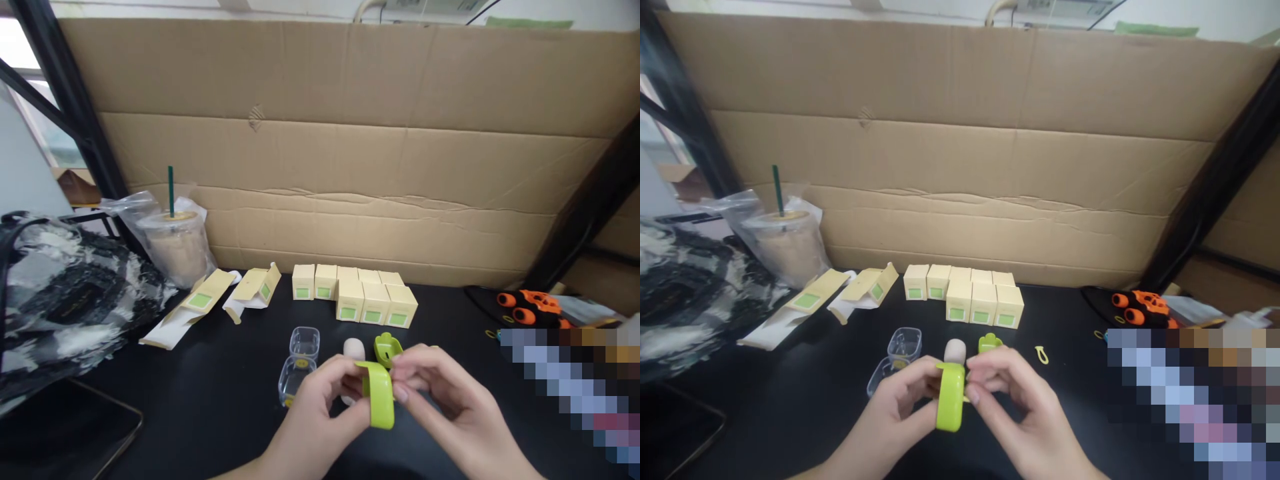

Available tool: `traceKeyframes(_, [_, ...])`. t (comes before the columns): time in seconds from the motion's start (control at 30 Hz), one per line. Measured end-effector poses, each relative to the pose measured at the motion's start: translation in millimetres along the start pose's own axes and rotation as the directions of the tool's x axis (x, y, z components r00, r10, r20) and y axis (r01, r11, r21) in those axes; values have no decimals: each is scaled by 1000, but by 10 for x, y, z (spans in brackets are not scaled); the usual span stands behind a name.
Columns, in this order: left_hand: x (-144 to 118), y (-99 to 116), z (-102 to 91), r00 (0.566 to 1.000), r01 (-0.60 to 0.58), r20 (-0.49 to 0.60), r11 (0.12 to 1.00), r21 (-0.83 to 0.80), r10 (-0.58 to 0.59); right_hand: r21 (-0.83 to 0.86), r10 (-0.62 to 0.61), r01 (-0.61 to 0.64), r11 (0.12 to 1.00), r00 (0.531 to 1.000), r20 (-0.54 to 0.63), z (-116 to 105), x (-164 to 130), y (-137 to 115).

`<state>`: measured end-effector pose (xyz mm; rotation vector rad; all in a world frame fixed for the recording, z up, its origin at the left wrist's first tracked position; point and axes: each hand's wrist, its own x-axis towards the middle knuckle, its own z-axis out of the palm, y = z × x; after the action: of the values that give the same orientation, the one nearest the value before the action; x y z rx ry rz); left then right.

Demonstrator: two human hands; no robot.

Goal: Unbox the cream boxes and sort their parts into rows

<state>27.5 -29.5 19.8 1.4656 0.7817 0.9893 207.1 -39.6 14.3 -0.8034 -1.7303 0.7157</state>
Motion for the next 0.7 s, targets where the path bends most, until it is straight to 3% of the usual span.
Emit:
traceKeyframes(0.13, [-17,1,-4,999,-40,-1,994,100,40,129,44,-34,991,997,-69,42,-26,23])
traceKeyframes(0.33, [1,-12,-15,998,-54,-8,988,144,56,265,170,-173,949,985,34,63,-45,83])
traceKeyframes(0.43, [11,-37,-20,998,-62,5,991,117,62,308,192,-186,933,981,10,101,-73,121])
traceKeyframes(0.5, [14,-45,-18,998,-54,17,995,89,53,229,133,-126,965,991,-16,97,-80,113])
traceKeyframes(0.6, [6,-43,-1,999,-1,34,1000,20,1,-114,-125,131,985,990,62,33,-52,23])
traceKeyframes(0.7, [-14,-31,31,999,-8,33,998,62,6,-453,-328,439,775,894,306,-32,-1,-116])
